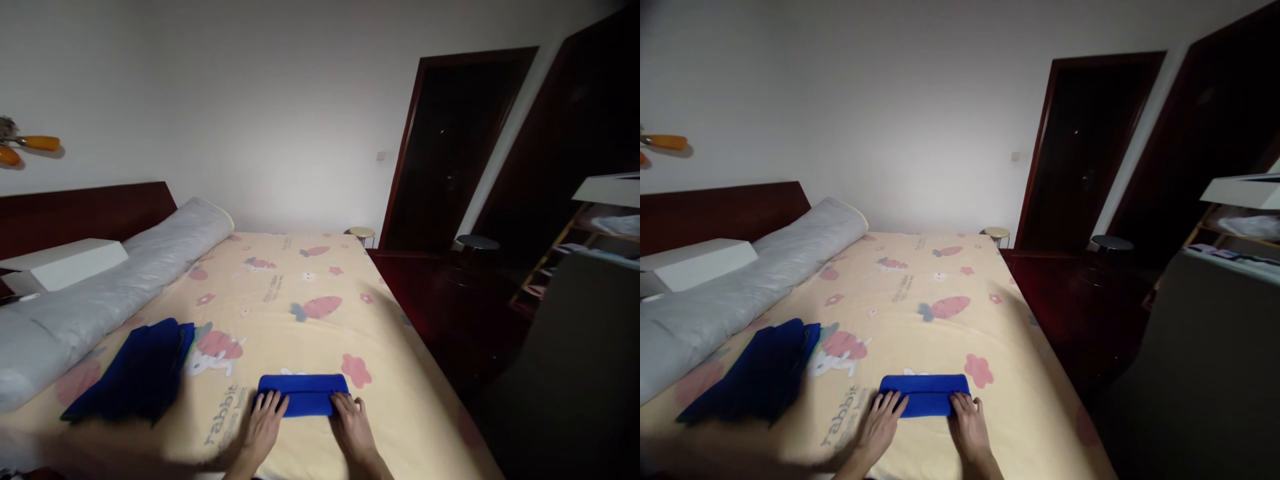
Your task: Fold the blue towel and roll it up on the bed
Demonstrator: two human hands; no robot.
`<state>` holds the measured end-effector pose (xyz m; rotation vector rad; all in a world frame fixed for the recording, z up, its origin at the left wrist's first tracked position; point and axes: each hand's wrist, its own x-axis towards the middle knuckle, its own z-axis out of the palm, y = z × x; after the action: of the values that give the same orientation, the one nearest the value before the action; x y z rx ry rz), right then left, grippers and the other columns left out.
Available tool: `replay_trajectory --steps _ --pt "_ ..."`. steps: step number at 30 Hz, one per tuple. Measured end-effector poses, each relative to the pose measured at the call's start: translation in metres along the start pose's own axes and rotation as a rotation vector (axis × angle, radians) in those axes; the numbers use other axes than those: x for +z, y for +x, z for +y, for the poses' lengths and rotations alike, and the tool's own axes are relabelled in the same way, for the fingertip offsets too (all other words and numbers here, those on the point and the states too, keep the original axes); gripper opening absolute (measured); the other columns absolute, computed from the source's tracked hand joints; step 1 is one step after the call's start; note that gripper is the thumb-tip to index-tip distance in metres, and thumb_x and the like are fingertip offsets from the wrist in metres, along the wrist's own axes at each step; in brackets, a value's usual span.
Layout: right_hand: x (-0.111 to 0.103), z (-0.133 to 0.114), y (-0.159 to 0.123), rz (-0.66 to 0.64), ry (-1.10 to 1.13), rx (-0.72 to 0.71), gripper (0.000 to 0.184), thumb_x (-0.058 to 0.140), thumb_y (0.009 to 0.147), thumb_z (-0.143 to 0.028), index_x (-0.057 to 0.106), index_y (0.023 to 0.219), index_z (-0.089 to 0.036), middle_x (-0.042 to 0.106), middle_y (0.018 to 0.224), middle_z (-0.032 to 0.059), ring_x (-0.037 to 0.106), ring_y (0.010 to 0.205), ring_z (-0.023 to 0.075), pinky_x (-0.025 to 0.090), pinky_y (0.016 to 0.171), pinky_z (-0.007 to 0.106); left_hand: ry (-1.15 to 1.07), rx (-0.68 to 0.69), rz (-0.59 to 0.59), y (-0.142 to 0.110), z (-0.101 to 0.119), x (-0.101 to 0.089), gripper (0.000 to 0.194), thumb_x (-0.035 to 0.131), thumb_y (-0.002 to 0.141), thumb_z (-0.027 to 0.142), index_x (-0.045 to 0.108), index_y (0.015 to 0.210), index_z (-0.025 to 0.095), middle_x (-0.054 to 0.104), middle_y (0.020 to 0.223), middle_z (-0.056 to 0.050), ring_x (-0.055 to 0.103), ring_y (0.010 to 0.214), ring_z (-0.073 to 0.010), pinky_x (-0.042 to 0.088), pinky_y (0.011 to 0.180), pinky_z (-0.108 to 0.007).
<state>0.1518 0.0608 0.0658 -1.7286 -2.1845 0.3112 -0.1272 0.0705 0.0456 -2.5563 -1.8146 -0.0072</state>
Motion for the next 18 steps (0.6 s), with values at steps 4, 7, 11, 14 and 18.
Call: replay_trajectory --steps 4,7,11,14,18 --pt "-0.019 -0.013 0.013 -0.034 0.023 0.008 0.037 0.041 0.073 -0.009 0.068 0.095 -0.023 0.073 0.101 0.0046 0.062 0.103 0.0214 0.036 0.098 0.041 -0.06 -0.057 -0.026 0.006 0.001 -0.014 0.054 0.039 0.086 0.01 0.053 0.135 0.027 0.059 0.139 -0.006 0.048 0.132 -0.0235 0.03 0.115 -0.044" --pt "-0.019 -0.014 0.02 -0.059 0.021 0.002 0.035 0.044 0.071 -0.011 0.069 0.092 -0.023 0.073 0.104 0.0053 0.061 0.107 0.0232 0.037 0.098 0.041 -0.069 -0.114 -0.018 0.01 0.004 -0.021 0.05 0.04 0.084 0.011 0.058 0.129 0.021 0.064 0.132 -0.01 0.053 0.127 -0.0252 0.034 0.111 -0.046" --pt "-0.004 -0.025 0.025 -0.01 -0.008 0.045 0.054 0.043 0.077 -0.013 0.058 0.128 -0.02 0.057 0.139 0.0107 0.047 0.13 0.0288 0.025 0.112 0.049 -0.078 -0.176 0.027 0.02 0.018 -0.022 0.05 0.034 0.085 0.01 0.059 0.127 0.017 0.064 0.129 -0.013 0.054 0.124 -0.0264 0.034 0.109 -0.048" --pt "0.018 -0.042 0.027 -0.03 0.011 -0.126 0.068 0.045 0.079 -0.019 0.036 0.147 -0.02 0.041 0.153 0.0084 0.037 0.14 0.0263 0.024 0.116 0.046 -0.101 -0.086 0.055 0.027 0.036 -0.013 0.055 0.039 0.085 0.016 0.048 0.139 0.02 0.055 0.143 -0.007 0.046 0.134 -0.0224 0.029 0.115 -0.042" --pt "0.039 -0.041 0.025 -0.028 0.017 -0.294 0.068 0.044 0.087 -0.028 0.023 0.152 -0.025 0.032 0.157 0.0058 0.034 0.142 0.0245 0.027 0.117 0.046 -0.042 0.119 0.193 0.025 0.033 -0.002 0.06 0.038 0.09 0.025 0.029 0.149 0.021 0.038 0.156 -0.003 0.034 0.143 -0.0218 0.028 0.117 -0.042"
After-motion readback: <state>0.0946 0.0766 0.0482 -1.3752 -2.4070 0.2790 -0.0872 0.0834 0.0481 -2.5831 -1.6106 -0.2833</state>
